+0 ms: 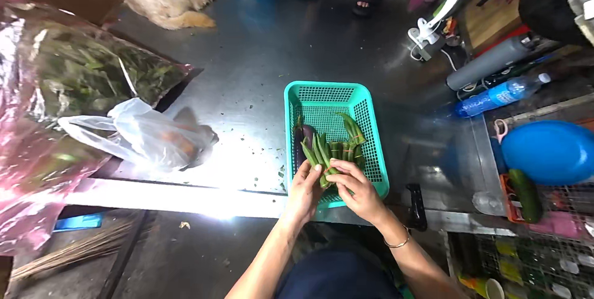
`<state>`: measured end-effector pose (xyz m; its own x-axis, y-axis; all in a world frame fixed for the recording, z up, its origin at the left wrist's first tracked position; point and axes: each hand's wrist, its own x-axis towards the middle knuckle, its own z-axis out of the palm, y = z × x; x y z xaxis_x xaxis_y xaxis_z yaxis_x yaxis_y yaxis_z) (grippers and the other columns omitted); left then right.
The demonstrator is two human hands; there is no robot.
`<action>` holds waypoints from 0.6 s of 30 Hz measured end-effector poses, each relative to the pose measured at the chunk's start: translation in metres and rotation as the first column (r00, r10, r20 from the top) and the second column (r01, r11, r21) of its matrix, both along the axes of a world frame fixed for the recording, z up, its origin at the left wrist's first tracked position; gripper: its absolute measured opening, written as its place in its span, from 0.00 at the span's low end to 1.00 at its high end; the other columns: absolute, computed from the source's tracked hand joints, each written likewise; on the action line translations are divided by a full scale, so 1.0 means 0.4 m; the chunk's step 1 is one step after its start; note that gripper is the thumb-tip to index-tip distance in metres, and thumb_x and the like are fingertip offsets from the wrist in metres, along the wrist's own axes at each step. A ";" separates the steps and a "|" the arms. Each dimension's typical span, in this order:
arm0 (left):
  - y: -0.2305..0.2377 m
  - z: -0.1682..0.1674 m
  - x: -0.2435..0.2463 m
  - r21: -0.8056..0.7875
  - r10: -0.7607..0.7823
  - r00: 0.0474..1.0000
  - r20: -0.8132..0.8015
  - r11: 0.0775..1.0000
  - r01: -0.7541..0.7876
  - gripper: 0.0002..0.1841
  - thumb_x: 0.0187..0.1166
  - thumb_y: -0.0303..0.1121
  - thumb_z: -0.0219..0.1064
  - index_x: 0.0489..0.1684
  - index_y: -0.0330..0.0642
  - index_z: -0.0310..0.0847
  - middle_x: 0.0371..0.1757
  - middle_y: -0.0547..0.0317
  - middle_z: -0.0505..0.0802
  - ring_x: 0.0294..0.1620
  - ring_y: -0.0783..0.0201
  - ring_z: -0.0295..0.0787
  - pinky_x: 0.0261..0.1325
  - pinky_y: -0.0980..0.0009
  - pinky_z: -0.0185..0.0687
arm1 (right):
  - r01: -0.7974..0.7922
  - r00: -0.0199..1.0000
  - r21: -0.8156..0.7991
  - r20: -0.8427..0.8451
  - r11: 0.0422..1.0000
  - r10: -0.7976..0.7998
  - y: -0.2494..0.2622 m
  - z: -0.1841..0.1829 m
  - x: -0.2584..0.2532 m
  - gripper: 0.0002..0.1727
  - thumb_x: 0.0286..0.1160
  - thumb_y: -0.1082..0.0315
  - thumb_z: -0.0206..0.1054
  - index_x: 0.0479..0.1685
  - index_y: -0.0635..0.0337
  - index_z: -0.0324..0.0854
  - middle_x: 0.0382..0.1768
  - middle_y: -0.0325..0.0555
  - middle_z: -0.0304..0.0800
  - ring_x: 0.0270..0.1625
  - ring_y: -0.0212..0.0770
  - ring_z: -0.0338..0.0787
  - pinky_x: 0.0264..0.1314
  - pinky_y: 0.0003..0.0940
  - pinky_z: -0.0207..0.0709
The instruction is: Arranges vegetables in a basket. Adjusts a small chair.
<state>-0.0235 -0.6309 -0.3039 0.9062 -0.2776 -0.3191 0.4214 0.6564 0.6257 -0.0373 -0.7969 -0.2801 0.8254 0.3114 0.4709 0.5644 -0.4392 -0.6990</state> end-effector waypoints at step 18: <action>0.109 -0.076 -0.001 0.058 0.111 0.993 0.029 0.992 -0.112 0.18 0.91 0.34 0.49 0.72 0.40 0.74 0.63 0.40 0.90 0.58 0.48 0.92 0.63 0.51 0.88 | 0.464 0.827 -0.217 -0.240 0.859 -0.508 -0.248 -0.019 0.047 0.13 0.79 0.76 0.61 0.53 0.67 0.90 0.56 0.55 0.91 0.56 0.44 0.92 0.62 0.40 0.86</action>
<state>-0.0237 -0.5873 -0.3344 0.9385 -0.1554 -0.3084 0.3310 0.6597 0.6747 -0.0185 -0.8962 -0.2878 0.9764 -0.1199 0.1796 0.0417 -0.7112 -0.7017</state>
